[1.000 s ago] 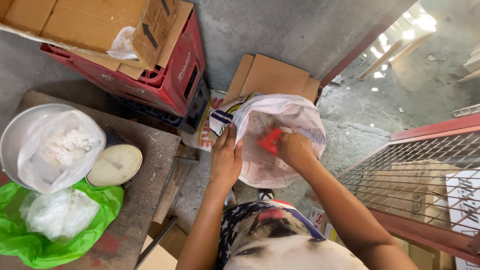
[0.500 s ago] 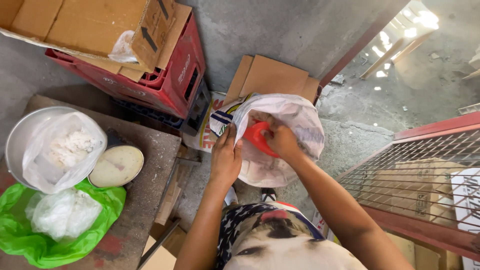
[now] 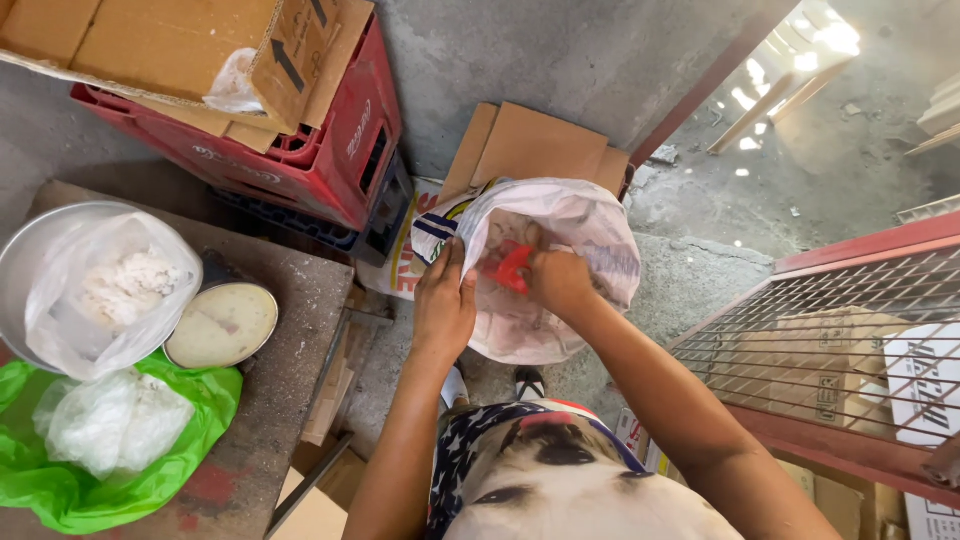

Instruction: Measuring and bagging white agricultural powder in a storage shed.

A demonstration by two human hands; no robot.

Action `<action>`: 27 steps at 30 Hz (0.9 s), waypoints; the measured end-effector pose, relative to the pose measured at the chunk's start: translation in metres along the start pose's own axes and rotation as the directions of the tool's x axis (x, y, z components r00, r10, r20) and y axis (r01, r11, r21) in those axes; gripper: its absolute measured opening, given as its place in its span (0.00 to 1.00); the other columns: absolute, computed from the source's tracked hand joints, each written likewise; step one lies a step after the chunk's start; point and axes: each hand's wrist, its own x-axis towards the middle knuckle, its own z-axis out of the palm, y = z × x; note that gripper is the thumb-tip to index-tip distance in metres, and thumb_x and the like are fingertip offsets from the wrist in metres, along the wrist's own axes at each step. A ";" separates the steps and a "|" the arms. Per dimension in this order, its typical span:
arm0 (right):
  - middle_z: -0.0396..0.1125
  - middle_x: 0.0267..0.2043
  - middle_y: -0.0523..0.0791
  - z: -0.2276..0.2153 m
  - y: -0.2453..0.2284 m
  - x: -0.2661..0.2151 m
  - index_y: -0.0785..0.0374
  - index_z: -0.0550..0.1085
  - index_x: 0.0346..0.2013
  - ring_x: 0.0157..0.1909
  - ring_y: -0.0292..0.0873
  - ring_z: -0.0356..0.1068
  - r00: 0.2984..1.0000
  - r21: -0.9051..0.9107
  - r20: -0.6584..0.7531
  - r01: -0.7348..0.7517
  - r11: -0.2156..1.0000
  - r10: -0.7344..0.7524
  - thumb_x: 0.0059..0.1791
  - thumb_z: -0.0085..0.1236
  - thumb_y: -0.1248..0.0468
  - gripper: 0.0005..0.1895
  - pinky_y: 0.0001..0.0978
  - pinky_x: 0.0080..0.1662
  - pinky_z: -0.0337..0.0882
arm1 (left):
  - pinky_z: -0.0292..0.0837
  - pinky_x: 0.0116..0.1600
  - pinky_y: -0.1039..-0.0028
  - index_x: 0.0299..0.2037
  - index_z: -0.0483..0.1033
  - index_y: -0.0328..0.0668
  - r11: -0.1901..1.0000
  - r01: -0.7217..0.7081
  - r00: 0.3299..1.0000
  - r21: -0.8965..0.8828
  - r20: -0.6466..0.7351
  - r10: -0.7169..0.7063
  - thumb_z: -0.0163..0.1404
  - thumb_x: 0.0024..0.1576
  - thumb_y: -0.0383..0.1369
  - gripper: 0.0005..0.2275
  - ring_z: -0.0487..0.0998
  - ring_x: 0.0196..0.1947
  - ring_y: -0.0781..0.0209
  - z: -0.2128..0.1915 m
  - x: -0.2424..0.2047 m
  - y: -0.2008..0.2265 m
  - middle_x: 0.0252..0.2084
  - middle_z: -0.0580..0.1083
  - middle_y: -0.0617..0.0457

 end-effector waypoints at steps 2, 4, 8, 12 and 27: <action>0.76 0.35 0.53 -0.012 0.005 -0.007 0.60 0.80 0.34 0.39 0.56 0.77 1.000 -0.002 0.016 0.008 1.000 -0.008 0.48 0.58 0.48 0.18 0.49 0.42 0.76 | 0.63 0.67 0.54 0.66 0.65 0.27 1.000 -0.011 1.000 0.002 -0.006 0.011 0.46 0.65 0.33 0.22 0.68 0.65 0.33 0.000 -0.001 -0.002 0.67 0.67 0.31; 0.75 0.36 0.53 -0.027 0.008 -0.018 0.61 0.80 0.33 0.39 0.56 0.77 0.999 -0.004 0.036 0.017 1.000 -0.017 0.48 0.58 0.49 0.18 0.50 0.42 0.76 | 0.64 0.67 0.54 0.66 0.65 0.27 1.000 -0.017 1.000 0.002 -0.011 0.017 0.46 0.64 0.33 0.22 0.69 0.65 0.33 -0.002 -0.003 0.000 0.66 0.67 0.31; 0.75 0.35 0.55 -0.007 0.017 -0.030 0.61 0.80 0.35 0.39 0.58 0.77 0.985 -0.037 0.165 -0.050 0.998 0.055 0.48 0.57 0.48 0.19 0.52 0.41 0.75 | 0.63 0.65 0.52 0.66 0.65 0.27 1.000 -0.008 1.000 0.007 -0.013 0.008 0.47 0.64 0.32 0.22 0.69 0.63 0.32 -0.003 -0.003 0.006 0.66 0.67 0.31; 0.75 0.31 0.55 0.047 0.004 -0.029 0.62 0.77 0.34 0.35 0.58 0.77 0.999 0.069 -0.008 -0.032 0.997 0.033 0.50 0.56 0.48 0.19 0.51 0.39 0.76 | 0.63 0.66 0.51 0.66 0.64 0.27 0.999 -0.034 0.999 0.030 0.018 0.033 0.46 0.64 0.33 0.22 0.69 0.64 0.31 0.007 -0.005 -0.002 0.67 0.67 0.32; 0.75 0.29 0.55 0.014 -0.009 -0.012 0.61 0.78 0.36 0.34 0.58 0.77 0.999 0.043 -0.041 0.032 0.999 -0.030 0.50 0.56 0.49 0.17 0.52 0.38 0.75 | 0.59 0.66 0.49 0.67 0.65 0.31 0.999 0.008 1.000 0.052 0.026 -0.009 0.45 0.65 0.37 0.22 0.68 0.66 0.36 -0.001 -0.002 0.002 0.68 0.67 0.35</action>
